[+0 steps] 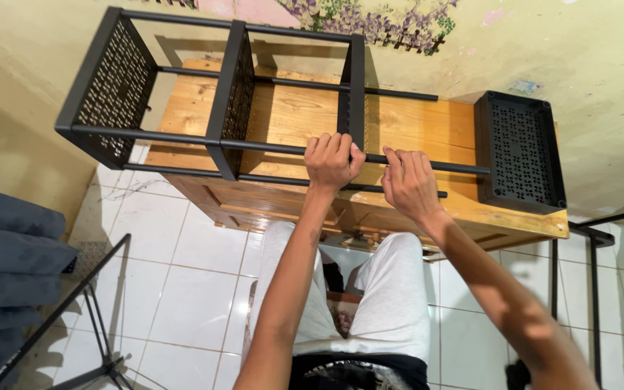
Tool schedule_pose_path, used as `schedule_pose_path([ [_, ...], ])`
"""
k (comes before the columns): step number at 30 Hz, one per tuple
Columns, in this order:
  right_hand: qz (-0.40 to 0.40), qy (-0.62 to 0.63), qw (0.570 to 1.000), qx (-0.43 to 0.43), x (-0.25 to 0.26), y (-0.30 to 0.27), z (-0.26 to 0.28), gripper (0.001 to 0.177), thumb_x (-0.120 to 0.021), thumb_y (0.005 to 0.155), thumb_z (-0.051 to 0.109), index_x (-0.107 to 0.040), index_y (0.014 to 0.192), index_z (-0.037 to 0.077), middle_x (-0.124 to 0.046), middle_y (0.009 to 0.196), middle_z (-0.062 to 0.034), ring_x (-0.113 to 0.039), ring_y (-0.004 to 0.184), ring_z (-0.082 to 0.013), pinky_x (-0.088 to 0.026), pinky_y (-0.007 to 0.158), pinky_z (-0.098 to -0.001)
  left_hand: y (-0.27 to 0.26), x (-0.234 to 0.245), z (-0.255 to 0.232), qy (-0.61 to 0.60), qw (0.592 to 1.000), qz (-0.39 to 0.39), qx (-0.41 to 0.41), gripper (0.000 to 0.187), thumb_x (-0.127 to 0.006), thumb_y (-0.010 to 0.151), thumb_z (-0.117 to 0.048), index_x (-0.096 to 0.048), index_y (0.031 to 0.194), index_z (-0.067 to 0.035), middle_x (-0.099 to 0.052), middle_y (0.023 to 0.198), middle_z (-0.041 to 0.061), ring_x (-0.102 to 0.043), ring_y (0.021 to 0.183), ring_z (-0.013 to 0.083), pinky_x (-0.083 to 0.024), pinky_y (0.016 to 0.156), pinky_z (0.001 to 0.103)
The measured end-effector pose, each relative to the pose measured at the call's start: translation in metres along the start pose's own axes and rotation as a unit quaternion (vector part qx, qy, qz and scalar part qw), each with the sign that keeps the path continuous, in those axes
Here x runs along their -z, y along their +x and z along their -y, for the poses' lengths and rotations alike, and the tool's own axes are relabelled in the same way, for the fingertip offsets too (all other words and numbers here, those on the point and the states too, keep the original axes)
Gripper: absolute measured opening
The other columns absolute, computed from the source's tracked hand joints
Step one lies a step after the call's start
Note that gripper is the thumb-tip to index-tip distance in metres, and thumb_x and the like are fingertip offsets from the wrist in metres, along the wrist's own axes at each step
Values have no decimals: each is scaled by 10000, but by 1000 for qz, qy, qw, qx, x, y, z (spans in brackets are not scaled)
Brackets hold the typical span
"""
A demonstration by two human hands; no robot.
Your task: The person assembles a black plastic storage shelf on a wooden table. They insert horizontal rods into the vertical frame slots and place a perforated tray into the structure.
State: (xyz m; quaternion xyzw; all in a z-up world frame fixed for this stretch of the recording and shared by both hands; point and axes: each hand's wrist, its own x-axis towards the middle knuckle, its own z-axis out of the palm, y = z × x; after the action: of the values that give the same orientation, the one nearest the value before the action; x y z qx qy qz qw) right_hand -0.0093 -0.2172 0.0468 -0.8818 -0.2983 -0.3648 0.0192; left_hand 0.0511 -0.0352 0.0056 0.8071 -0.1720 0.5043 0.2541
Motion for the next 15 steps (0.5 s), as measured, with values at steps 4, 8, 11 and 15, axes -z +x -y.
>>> schedule_pose_path([
  [4, 7, -44, 999, -22, -20, -4, -3, 229, -678, 851, 97, -648, 1050, -12, -558, 884, -132, -562, 817, -293, -450, 750, -415, -6, 5, -4, 13, 999, -35, 2, 188, -589, 921, -206, -593, 754, -120, -507, 723, 29, -500, 751, 219, -370, 824, 374],
  [8, 18, -104, 994, 4, -39, -4, -17, 145, -697, 962, 77, -611, 848, 51, -552, 765, -81, -589, 722, -253, -481, 662, -378, -10, 4, -2, 7, 1000, -24, 10, 226, -522, 959, -226, -586, 767, -126, -524, 770, 38, -512, 796, 221, -351, 871, 383],
  [11, 30, -105, 994, 1, -50, -3, -28, 26, -681, 937, 51, -691, 920, 34, -587, 724, -51, -622, 648, -217, -498, 569, -344, -15, 1, 2, 0, 1000, -24, 5, 235, -466, 969, -235, -596, 809, -123, -531, 805, 40, -511, 804, 215, -349, 885, 381],
  [15, 260, -74, 956, -113, -58, 4, -35, 193, -652, 982, 85, -647, 789, 85, -679, 696, -107, -682, 617, -309, -502, 522, -436, -17, -6, 7, 3, 1000, -21, -4, 234, -445, 964, -235, -598, 826, -124, -524, 815, 45, -502, 796, 217, -346, 886, 381],
])
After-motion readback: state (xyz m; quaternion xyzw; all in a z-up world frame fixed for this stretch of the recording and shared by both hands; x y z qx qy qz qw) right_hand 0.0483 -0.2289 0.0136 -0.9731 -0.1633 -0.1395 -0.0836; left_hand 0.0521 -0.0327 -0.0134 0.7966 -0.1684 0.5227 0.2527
